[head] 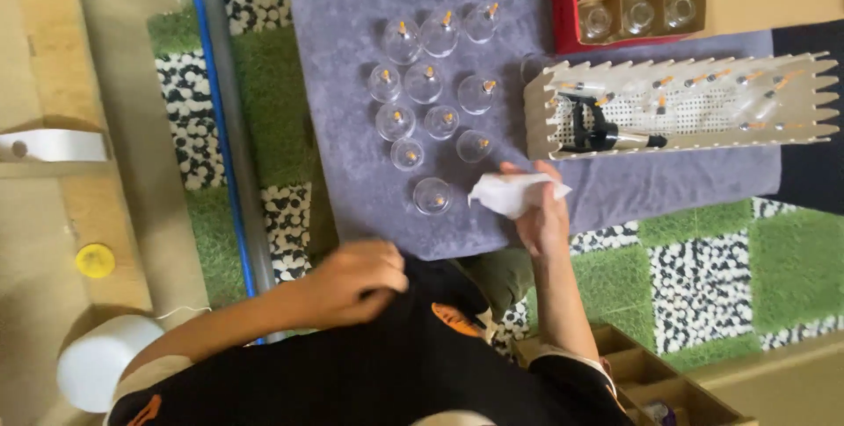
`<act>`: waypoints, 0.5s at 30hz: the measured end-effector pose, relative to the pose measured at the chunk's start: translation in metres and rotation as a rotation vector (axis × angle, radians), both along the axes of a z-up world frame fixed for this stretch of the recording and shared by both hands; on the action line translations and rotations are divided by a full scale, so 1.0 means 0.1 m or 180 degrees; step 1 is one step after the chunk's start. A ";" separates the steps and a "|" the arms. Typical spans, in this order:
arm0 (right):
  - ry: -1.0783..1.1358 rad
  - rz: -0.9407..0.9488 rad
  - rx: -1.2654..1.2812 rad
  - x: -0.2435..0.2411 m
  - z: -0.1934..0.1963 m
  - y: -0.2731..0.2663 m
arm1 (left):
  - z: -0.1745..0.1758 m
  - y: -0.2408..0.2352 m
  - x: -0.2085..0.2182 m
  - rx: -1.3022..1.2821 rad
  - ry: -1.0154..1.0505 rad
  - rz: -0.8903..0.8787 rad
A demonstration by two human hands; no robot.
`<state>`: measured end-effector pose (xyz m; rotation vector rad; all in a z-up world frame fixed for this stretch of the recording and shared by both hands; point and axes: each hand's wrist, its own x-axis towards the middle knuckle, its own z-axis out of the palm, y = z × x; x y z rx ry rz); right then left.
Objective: The person wipes the exterior of several small clear cups with a white cloth. They handle the cups one at a time, rotating them to clean different sides, and place them back on the table or into a white plastic rack.
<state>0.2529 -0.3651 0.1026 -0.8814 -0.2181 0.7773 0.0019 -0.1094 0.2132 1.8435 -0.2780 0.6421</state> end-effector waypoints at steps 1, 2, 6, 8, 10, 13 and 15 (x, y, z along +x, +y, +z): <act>-0.0487 -0.0120 -0.0103 -0.02 0.18 0.01 | 0.15 -0.01 0.04 0.0295 0.0347 -0.0780; -0.0967 -0.0216 -0.0201 -0.05 0.35 0.05 | 0.31 -0.01 0.07 0.0595 0.0692 -0.1546; -0.2166 -0.0525 -0.0695 -0.21 0.74 0.13 | 0.12 0.09 0.18 0.0653 0.0957 -0.1157; -0.2919 -0.0439 -0.0583 -0.24 0.77 0.23 | -0.12 0.08 0.32 0.1523 0.0854 0.0211; -0.3255 -0.0452 -0.0683 -0.37 0.78 0.42 | -0.29 -0.02 0.43 0.1822 0.0914 0.0588; -0.3722 -0.0457 -0.0886 -0.59 0.63 0.57 | -0.66 -0.23 0.51 0.2134 0.0983 0.1155; -0.3915 -0.0516 -0.0915 -0.67 0.52 0.69 | -0.81 -0.26 0.59 0.2218 0.0910 0.1373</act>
